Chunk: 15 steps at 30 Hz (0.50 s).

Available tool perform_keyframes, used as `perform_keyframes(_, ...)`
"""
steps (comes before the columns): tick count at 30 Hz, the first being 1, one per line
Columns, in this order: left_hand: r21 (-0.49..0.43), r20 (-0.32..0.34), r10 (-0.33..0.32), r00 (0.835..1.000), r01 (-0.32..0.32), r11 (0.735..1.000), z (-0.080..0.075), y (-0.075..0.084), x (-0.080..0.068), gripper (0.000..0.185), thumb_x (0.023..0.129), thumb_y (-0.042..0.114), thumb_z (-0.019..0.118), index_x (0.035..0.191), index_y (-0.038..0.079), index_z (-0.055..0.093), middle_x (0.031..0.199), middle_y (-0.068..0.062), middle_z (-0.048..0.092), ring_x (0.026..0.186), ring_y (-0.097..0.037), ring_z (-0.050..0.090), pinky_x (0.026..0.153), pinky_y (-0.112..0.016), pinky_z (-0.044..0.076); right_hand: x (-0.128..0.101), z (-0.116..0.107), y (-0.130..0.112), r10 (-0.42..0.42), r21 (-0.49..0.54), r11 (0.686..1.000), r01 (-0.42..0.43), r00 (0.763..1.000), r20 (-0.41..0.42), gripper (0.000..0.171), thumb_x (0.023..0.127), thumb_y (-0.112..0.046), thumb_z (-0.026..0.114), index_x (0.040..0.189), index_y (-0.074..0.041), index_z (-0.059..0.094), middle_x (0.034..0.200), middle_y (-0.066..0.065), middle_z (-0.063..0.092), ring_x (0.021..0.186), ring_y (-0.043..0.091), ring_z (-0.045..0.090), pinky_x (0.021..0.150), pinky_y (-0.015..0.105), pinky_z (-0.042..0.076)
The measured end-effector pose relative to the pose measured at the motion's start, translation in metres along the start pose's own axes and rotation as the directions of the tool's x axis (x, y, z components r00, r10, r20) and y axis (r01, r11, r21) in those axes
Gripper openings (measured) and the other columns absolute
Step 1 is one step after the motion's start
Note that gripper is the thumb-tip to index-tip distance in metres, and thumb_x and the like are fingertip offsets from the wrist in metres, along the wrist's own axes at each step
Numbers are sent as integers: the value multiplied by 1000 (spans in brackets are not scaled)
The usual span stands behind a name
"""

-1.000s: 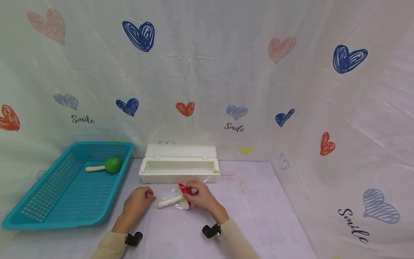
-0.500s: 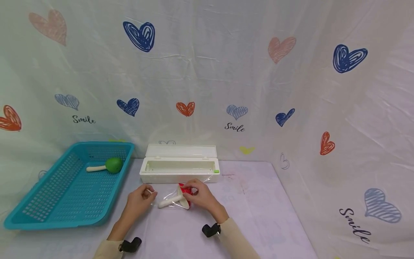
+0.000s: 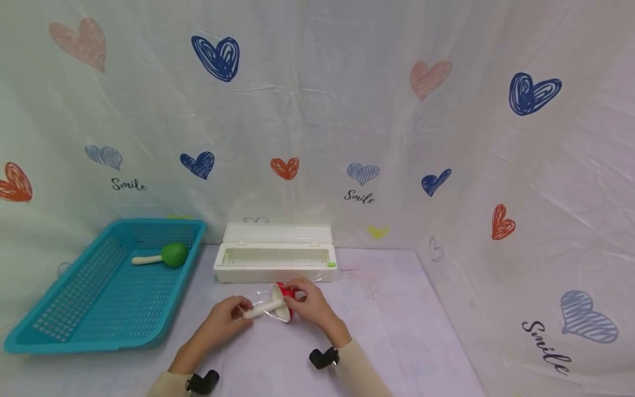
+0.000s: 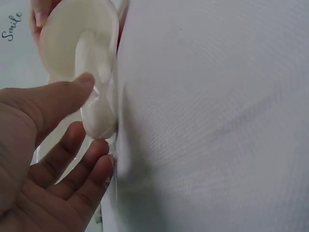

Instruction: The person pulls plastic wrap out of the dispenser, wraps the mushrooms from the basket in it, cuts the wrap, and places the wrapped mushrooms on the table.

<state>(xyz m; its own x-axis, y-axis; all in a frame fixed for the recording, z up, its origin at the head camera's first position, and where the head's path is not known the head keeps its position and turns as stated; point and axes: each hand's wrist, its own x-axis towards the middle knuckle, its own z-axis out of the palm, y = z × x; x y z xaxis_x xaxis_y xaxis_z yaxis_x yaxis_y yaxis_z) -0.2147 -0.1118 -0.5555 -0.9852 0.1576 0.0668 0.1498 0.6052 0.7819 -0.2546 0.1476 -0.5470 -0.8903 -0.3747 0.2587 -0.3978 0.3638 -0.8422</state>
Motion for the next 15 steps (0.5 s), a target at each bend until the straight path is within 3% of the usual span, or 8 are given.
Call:
perform_keyframes(7, 26, 12, 25, 1000, -25, 999, 4, 1, 6, 31, 76, -6, 83, 98, 11, 69, 87, 2, 59, 79, -15, 50, 66, -23, 42, -2, -3, -4, -40, -42, 998, 40, 999, 11, 28, 96, -16, 72, 123, -13, 72, 125, 8, 68, 113, 29, 64, 84, 30, 57)
perform_keyframes(11, 36, 12, 28, 1000, -29, 999, 4, 1, 9, 27, 79, -6, 82, 98, 10, 70, 86, 2, 61, 77, -13, 49, 66, -23, 42, -1, -3, -8, -74, -104, 992, 76, 997, 22, 33, 97, -19, 70, 129, -14, 70, 130, 4, 69, 119, 27, 64, 90, 40, 57)
perform_keyframes(15, 42, 37, 14, 999, -16, 999, 1, 2, 9, 24, 83, -4, 80, 101, 9, 72, 88, 2, 63, 78, -14, 51, 67, -24, 43, -2, -4, -9, -65, -100, 993, 66, 998, 21, 41, 96, -13, 66, 138, -13, 63, 135, 3, 68, 123, 27, 63, 92, 41, 57)
